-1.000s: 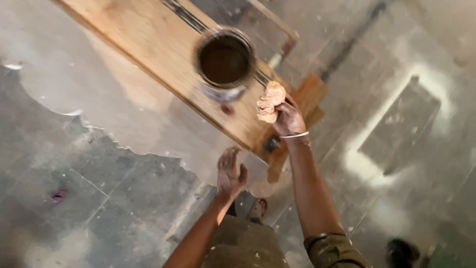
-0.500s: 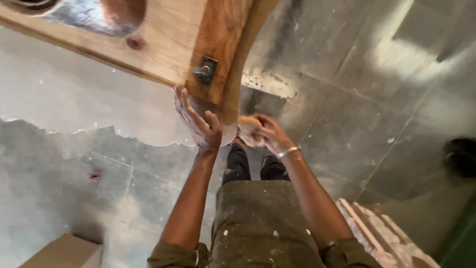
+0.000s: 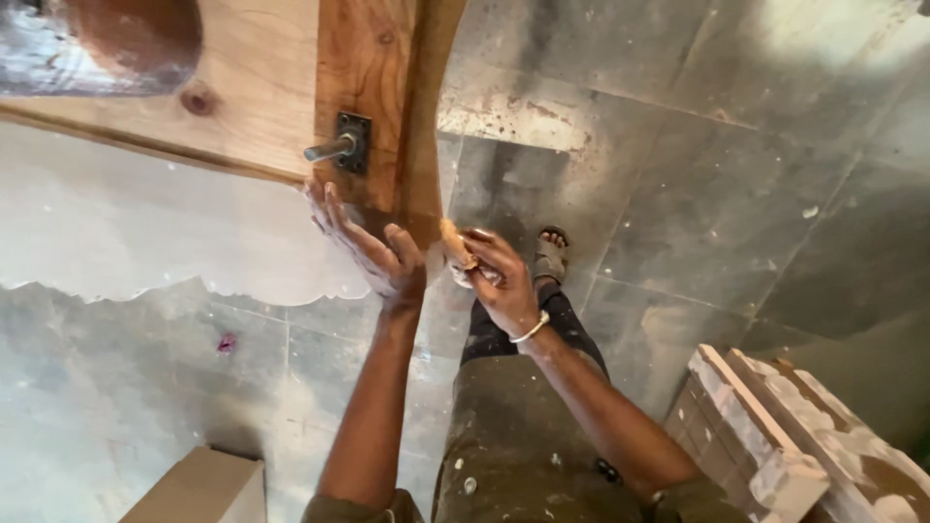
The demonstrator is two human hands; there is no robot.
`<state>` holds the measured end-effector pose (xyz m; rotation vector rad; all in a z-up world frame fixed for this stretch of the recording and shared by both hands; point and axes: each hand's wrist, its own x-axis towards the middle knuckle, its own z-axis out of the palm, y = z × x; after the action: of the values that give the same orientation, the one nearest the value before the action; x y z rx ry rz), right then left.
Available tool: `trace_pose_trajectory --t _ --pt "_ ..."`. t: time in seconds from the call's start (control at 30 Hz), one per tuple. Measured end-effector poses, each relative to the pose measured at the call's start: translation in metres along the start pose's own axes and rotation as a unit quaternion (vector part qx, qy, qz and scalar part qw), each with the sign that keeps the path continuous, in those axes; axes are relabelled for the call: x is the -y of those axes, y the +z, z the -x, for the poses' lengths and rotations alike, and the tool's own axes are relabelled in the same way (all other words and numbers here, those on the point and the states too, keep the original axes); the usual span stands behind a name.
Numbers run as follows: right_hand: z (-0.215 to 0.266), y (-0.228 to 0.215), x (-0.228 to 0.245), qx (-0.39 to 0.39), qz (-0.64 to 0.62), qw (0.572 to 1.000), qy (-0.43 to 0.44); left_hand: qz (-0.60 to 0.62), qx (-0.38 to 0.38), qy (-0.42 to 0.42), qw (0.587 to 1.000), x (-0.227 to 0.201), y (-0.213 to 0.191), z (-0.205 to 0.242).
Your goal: The person applies a dark wood finish to a large, scalloped wooden board using a cloth. They repeatedly dip the cloth into a metal can of finish and wipe it onto the surface, covering the edges and the main area of the board.
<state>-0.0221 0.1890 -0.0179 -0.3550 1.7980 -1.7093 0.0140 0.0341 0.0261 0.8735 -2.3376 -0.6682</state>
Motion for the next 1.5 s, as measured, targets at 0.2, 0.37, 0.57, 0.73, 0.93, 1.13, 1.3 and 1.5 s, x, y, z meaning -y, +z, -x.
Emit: trace_pose_trajectory --t 0.2,0.37,0.57,0.73,0.93,1.13,1.3,1.5 --pt "-0.111 0.022 0.002 -0.169 0.005 0.984 -0.048 -0.022 0.01 -0.007 1.0 0.0 0.003 -0.002" --pt "-0.292 -0.041 -0.014 -0.327 -0.003 0.942 -0.075 -0.049 0.018 -0.01 0.999 0.001 0.003 0.001" --pt "-0.229 -0.03 -0.003 -0.222 -0.039 0.966 -0.129 -0.043 0.031 -0.013 0.999 -0.001 0.001 -0.002" --pt "-0.191 -0.007 0.008 -0.199 -0.01 0.978 -0.067 -0.055 0.03 -0.01 0.998 -0.003 0.002 -0.002" --pt "-0.291 -0.072 -0.015 -0.225 0.086 0.962 -0.127 -0.054 0.024 -0.008 0.998 0.0 0.003 -0.001" --pt "-0.248 -0.071 0.024 -0.124 0.024 0.978 -0.168 -0.037 0.023 -0.008 0.999 -0.002 0.002 -0.002" --pt "-0.143 -0.015 0.025 -0.043 0.096 0.983 -0.151 -0.001 0.029 -0.014 0.999 0.004 0.0 0.003" --pt "-0.191 -0.013 0.028 -0.162 -0.461 0.872 0.018 0.026 0.066 0.008 0.997 0.009 -0.014 0.0"
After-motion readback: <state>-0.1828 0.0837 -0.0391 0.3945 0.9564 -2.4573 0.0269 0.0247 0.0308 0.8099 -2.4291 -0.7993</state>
